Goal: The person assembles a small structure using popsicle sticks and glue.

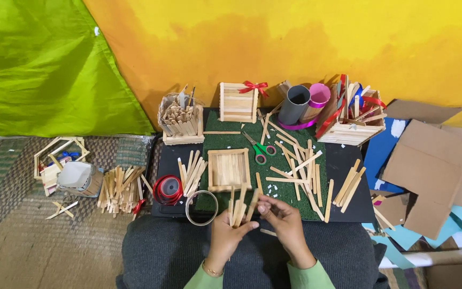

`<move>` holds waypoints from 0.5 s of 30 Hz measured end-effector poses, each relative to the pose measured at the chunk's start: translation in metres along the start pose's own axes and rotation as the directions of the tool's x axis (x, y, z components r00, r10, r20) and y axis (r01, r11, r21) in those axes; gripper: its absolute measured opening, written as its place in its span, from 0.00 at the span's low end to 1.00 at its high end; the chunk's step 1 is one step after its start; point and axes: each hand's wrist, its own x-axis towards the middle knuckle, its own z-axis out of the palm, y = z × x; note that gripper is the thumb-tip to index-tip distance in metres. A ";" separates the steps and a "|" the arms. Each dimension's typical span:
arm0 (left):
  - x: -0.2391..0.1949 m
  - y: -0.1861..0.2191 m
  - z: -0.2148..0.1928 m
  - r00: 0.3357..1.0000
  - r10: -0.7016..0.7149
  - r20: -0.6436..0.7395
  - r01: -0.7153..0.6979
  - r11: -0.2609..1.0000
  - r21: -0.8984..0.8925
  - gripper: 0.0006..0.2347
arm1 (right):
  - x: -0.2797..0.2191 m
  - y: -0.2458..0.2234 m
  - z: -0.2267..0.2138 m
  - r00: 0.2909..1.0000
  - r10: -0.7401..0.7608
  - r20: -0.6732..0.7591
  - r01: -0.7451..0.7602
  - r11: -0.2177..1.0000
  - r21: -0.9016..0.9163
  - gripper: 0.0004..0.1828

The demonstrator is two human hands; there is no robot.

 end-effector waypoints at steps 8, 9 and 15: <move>-0.011 0.025 0.000 0.998 -0.012 0.063 0.000 0.979 0.202 0.15 | 0.020 -0.017 -0.017 0.993 -0.095 0.076 0.093 0.995 0.021 0.15; -0.011 0.025 0.000 0.998 -0.005 0.069 -0.010 0.977 0.215 0.16 | 0.022 -0.020 -0.020 0.989 -0.091 0.119 0.087 0.995 0.040 0.16; -0.008 0.032 -0.003 0.987 -0.118 0.110 0.090 0.968 0.235 0.15 | 0.028 -0.042 -0.030 0.987 -0.089 0.133 0.109 0.983 -0.146 0.10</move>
